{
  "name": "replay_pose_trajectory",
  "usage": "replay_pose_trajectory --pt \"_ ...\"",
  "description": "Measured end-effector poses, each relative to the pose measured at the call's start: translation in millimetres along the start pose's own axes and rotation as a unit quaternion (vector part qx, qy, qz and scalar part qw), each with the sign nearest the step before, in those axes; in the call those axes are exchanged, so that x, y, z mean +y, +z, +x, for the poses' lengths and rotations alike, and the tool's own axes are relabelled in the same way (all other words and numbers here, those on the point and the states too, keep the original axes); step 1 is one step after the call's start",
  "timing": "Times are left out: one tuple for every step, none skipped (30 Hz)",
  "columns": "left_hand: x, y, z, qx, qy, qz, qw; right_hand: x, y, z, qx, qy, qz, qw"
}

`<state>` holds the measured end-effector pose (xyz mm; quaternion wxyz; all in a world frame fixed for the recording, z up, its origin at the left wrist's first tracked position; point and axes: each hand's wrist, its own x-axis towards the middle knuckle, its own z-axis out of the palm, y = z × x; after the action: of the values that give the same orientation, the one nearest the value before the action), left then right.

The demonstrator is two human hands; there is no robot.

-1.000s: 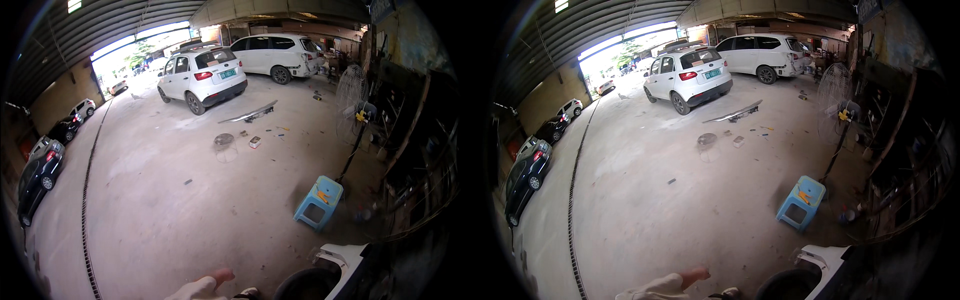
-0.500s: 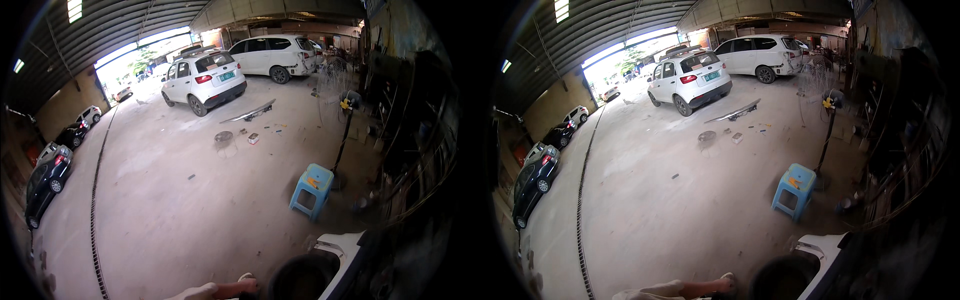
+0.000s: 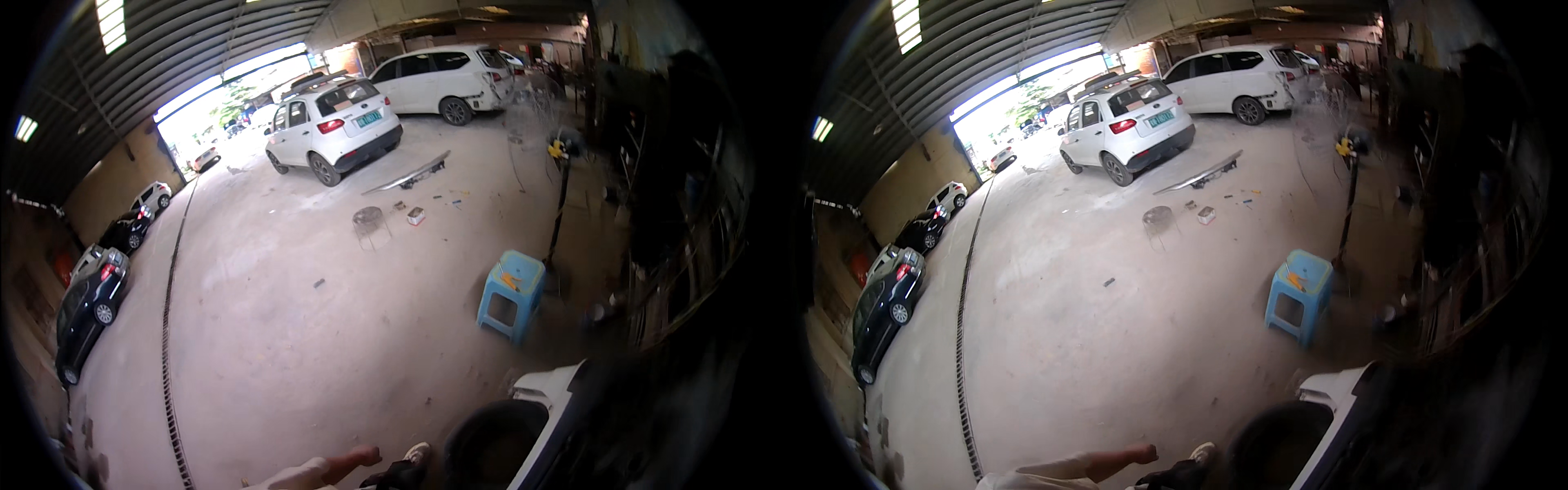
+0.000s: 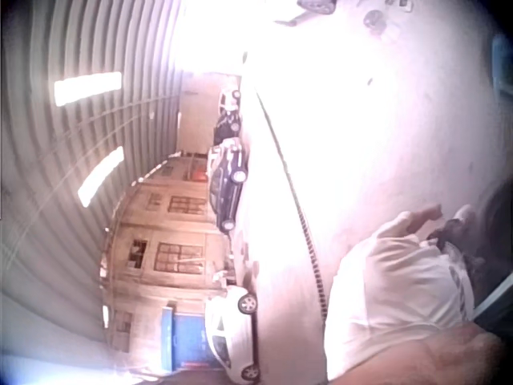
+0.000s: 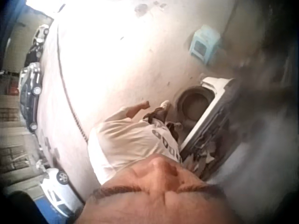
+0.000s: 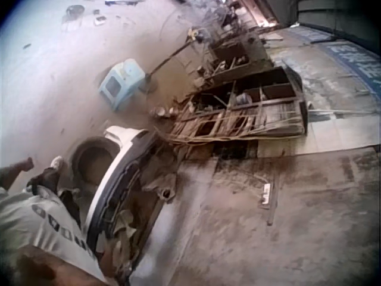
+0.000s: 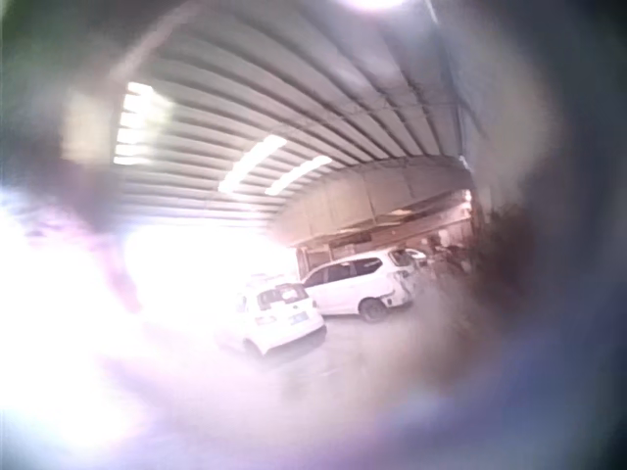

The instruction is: The person uses a yellow-handled screwdriver to pry and separate a car bumper from its mounting points. After detaching the bumper, the person lifts it off the vehicle and places it on the floor. Finally, the person removes two black plastic components from the detached bumper.

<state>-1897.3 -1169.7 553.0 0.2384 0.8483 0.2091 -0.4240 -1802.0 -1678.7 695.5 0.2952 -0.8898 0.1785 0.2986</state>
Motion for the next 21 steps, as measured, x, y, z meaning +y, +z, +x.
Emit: replay_pose_trajectory --pt "-7 -7 -5 0.007 0.008 0.003 1.0 10 7 -2 -0.007 0.019 0.014 1.0" --pt "-7 -14 2 0.016 0.026 0.008 1.0 23 9 1 -0.006 0.039 0.028 0.999" --pt "-8 -23 6 0.022 0.082 0.098 0.992 38 13 1 -0.001 0.067 0.048 0.997" --pt "-7 -33 16 0.019 0.15 0.193 0.97 60 17 1 0.006 0.101 0.074 0.992" --pt "13 -47 23 0.002 0.241 0.289 0.927 86 25 -9 0.021 0.147 0.101 0.984" --pt "29 -55 14 0.043 0.175 0.131 0.975 111 39 -8 0.028 0.185 0.132 0.973" --pt "47 -81 -19 0.063 0.089 -0.013 0.994 144 59 -4 0.022 0.22 0.168 0.961" --pt "13 -89 -27 0.077 0.192 0.148 0.967 174 87 20 -0.006 0.23 0.207 0.951" --pt "36 -101 -48 0.101 0.198 0.013 0.975 205 102 33 -0.003 0.239 0.229 0.944" --pt "21 -104 -50 0.088 0.174 0.005 0.981 219 114 43 -0.018 0.219 0.226 0.949" --pt "2 -103 -47 0.088 0.145 -0.002 0.985 177 80 44 -0.028 0.184 0.201 0.962" --pt "-9 -104 -40 0.05 0.114 -0.042 0.991 137 42 38 -0.028 0.153 0.178 0.972" --pt "-1 -111 -21 0.004 0.086 -0.076 0.993 146 36 40 0.004 0.132 0.089 0.987" --pt "20 -114 -11 -0.016 0.127 -0.048 0.991 159 42 36 0.048 0.179 0.073 0.98" --pt "44 -118 -24 -0.024 0.156 -0.028 0.987 147 16 29 -0.041 0.208 0.127 0.969" --pt "76 -111 -35 -0.034 0.122 0.03 0.991 147 -5 27 -0.127 0.22 0.179 0.951" --pt "73 -112 -22 -0.036 0.155 0.03 0.987 152 -2 27 -0.105 0.214 0.158 0.958" --pt "64 -114 -12 -0.035 0.183 0.026 0.982 157 9 27 -0.087 0.204 0.133 0.966" --pt "56 -110 -3 -0.038 0.211 0.016 0.977 167 24 24 -0.073 0.2 0.137 0.968" --pt "95 -115 -21 -0.058 0.175 -0.006 0.983 176 36 24 -0.059 0.195 0.138 0.969" --pt "108 -120 -23 -0.071 0.19 -0.023 0.979 181 45 26 -0.046 0.185 0.139 0.972"
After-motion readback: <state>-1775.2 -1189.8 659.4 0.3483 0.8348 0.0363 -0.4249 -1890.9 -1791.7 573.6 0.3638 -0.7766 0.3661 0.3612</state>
